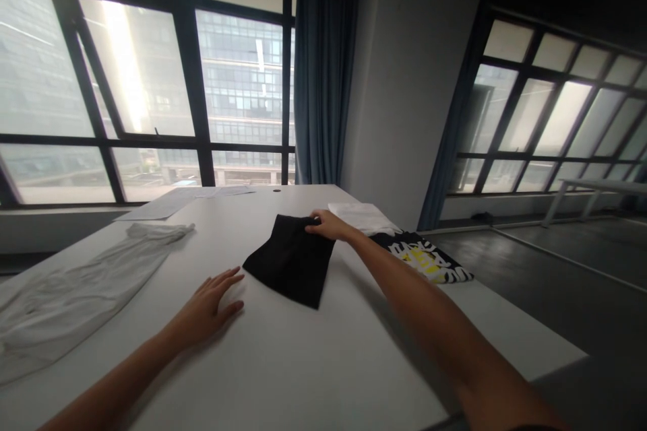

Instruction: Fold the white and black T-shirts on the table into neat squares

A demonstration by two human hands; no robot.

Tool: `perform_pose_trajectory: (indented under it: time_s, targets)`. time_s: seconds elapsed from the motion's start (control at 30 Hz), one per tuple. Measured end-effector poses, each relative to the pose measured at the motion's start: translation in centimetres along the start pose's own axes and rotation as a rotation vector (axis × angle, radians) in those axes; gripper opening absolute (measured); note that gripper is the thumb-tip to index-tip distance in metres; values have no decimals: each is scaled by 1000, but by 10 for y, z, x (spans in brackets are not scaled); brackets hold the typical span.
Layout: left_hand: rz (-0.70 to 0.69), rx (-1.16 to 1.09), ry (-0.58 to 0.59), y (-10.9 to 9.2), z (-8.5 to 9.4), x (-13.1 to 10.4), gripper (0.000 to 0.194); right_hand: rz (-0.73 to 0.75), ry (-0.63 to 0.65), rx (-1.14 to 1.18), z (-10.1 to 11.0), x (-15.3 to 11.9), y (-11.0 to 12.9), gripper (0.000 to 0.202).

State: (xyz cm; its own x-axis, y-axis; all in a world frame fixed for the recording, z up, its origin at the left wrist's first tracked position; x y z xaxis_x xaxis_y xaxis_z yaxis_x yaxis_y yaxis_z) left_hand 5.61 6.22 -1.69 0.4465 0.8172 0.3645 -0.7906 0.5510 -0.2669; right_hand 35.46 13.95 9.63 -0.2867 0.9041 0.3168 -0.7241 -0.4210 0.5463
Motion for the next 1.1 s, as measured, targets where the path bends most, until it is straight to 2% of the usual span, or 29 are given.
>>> perform_pose_trajectory:
  time_s: [0.1,0.2,0.27,0.3,0.37,0.4,0.47,0.53,0.6,0.67,0.73,0.8,0.87,0.9,0.93,1.0,1.1]
  targets:
    - [-15,-27,71,-3,-13,-3,59,28,-200,-30,57,20,-11,34]
    - [-21,-53,147,-7,-21,-5,55,-47,-429,-154,123,21,-43,36]
    - [-17,-66,177,-8,-22,-5,53,-253,-580,-296,161,4,-79,43]
    - [-15,-69,186,-8,-22,-6,52,-386,-600,-362,171,-7,-100,52]
    - [-13,-69,199,-9,-24,-6,52,-630,-581,-486,175,-32,-134,67]
    - [-11,-66,206,-10,-26,-7,52,-703,-563,-548,171,-43,-145,66]
    - [-6,-57,214,-11,-28,-6,52,-726,-431,-637,145,-52,-156,59]
    - [-5,-46,218,-11,-25,-4,54,-641,-254,-677,104,-50,-154,55]
    - [33,-13,207,-1,-12,3,58,-518,-139,-700,63,-47,-139,54]
    - [186,79,145,31,15,11,60,-391,-86,-706,27,-46,-116,52]
    - [487,263,46,85,50,6,58,-282,-12,-675,-8,-49,-91,51]
    - [830,393,7,139,80,-16,64,-217,86,-617,-38,-55,-67,51]
    - [994,391,69,172,87,-39,69,-191,174,-554,-61,-63,-46,49]
    - [1017,370,106,180,84,-47,70,-188,199,-526,-69,-68,-37,48]
    - [1006,348,138,182,79,-51,70,-188,206,-505,-75,-72,-29,47]
    - [925,319,166,172,66,-49,66,-191,178,-480,-79,-79,-17,45]
    - [731,275,198,135,41,-29,61,-173,142,-453,-79,-86,-10,42]
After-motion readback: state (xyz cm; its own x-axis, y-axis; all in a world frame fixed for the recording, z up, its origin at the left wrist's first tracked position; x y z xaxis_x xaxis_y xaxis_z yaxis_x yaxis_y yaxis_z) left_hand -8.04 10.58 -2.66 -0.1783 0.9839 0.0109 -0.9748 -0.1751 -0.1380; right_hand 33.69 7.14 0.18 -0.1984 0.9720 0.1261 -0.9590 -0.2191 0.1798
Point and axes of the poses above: each hand's wrist, its own x-axis towards the middle knuckle, its own z-axis out of the back of the hand, y = z × x, the point moved 8 cm from there along x, towards the middle knuckle, and after that the axes turned 6 degrees about z, right-handed, at the moved point
